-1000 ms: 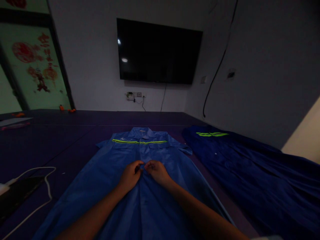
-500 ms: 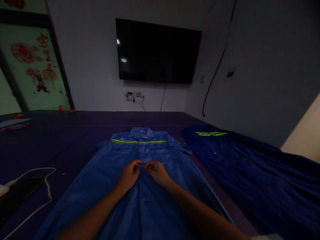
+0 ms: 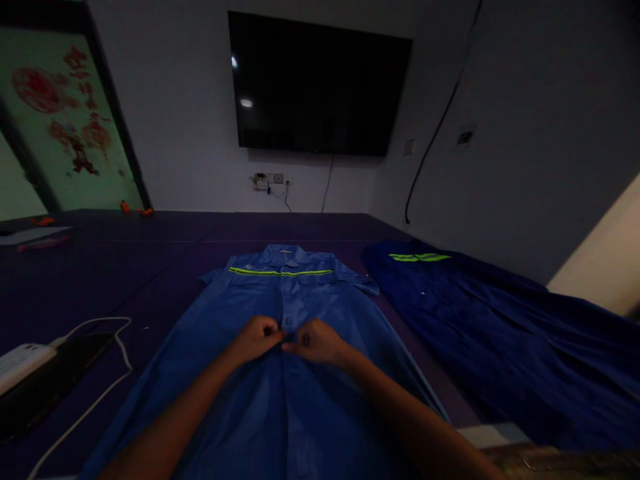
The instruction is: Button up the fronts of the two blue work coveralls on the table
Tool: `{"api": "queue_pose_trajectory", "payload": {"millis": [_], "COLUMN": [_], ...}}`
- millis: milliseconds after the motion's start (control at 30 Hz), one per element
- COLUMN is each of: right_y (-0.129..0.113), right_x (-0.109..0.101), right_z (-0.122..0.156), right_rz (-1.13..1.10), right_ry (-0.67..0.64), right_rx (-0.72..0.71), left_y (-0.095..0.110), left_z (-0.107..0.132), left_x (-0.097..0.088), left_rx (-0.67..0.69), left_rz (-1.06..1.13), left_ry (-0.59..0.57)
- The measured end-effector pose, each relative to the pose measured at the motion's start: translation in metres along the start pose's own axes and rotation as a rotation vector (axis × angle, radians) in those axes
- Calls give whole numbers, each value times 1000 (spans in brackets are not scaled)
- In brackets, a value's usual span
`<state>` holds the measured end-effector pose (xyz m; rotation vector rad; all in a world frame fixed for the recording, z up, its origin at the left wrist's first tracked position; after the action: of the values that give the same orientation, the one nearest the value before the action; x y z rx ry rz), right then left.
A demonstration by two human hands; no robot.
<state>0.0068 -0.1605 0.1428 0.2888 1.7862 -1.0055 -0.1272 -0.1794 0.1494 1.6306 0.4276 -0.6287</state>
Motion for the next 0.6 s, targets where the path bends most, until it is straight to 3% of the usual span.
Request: {"api": "queue_pose_trajectory", "payload": {"millis": [67,167,333,600], "right_y": [-16,-34,-46,-32], "right_x": [2,4,6,10], "right_z": [15,34,47,58], "right_rz": [96,203,238,39], "right_ry": [-42,-7,58,93], "right_rx": [-31,-10,113,261], "left_y": [1,7,23,28], "left_z": [16,37,54,67], "left_x": [5,12,17,28], "left_rx": [-7,23,76,-48], "left_rz": [-16,-69,-162,-243], "left_ry": [-110,-169,-95,27]}}
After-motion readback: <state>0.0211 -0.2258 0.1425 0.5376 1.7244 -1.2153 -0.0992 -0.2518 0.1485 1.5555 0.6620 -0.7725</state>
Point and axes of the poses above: each hand's wrist, its own z-axis away from the middle knuckle, its own x-axis out of the palm, y = z × x, the point moved 5 cm from there along -z, towards the middle knuckle
